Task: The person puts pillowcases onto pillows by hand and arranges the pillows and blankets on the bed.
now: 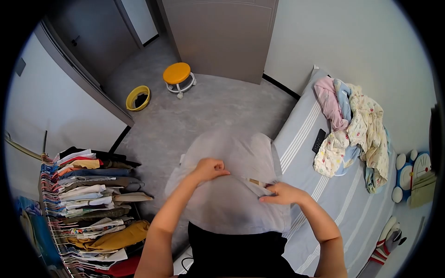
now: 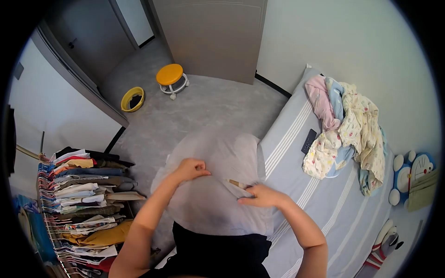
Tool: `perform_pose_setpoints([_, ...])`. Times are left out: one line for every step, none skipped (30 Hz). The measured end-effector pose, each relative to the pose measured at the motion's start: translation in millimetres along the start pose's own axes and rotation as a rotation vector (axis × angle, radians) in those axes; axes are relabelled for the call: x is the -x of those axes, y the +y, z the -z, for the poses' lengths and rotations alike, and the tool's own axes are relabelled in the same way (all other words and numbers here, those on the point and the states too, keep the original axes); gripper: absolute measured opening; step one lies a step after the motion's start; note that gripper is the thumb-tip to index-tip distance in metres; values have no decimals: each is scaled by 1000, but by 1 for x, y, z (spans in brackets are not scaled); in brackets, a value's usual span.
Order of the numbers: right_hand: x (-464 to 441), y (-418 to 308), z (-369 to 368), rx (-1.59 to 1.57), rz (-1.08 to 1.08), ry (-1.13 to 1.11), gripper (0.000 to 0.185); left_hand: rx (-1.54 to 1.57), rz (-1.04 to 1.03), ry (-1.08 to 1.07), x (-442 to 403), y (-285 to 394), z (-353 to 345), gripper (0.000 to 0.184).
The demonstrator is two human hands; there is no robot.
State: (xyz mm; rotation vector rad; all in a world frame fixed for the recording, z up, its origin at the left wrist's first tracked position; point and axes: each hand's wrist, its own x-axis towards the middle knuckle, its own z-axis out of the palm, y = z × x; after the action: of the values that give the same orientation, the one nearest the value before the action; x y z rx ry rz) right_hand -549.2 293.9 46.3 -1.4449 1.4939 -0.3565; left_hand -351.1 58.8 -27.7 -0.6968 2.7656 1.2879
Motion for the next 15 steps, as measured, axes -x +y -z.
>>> perform_pose_setpoints([-5,8,2,75,-5,98,42,-29,-38,57,8,-4,-10,25])
perform_pose_setpoints([-12,22,2,146,-11,194,37,-57,-74,112,14,-11,-16,26])
perform_pose_setpoints([-16,24,3,216,-20,286,33,-57,-113,168,17,-11,-19,24])
perform_pose_setpoints([-19,25,4,222,-47,399,30,-54,-151,227,20,-10,-22,21])
perform_pose_setpoints([-25,23,6,236,-70,516,27,-52,-193,293,21,-8,-26,19])
perform_pose_setpoints([-30,19,9,251,-89,635,27,-75,-224,360,20,-7,-27,16])
perform_pose_setpoints([-36,17,7,389,4,686,28,-100,-253,422,22,-6,-29,13])
perform_pose_setpoints([-44,18,2,524,99,735,29,-127,-283,483,24,-6,-30,10])
perform_pose_setpoints([-51,22,-2,660,195,783,31,-179,-311,506,25,-6,-31,7])
perform_pose_setpoints([-57,29,-7,681,100,763,28,-232,-340,527,26,-6,-32,5])
perform_pose_setpoints([-64,36,-13,701,4,743,26,-286,-369,547,28,-7,-32,3])
perform_pose_setpoints([-70,44,-17,719,-93,724,23,-329,-347,567,30,-7,-31,6])
perform_pose_setpoints([-73,55,-12,653,-200,734,23,-372,-326,586,33,-7,-29,10])
perform_pose_setpoints([-71,70,-1,584,-306,742,23,-416,-304,605,36,-7,-28,13])
perform_pose_setpoints([-68,82,7,516,-410,747,23,-377,-199,661,39,-10,-29,17])
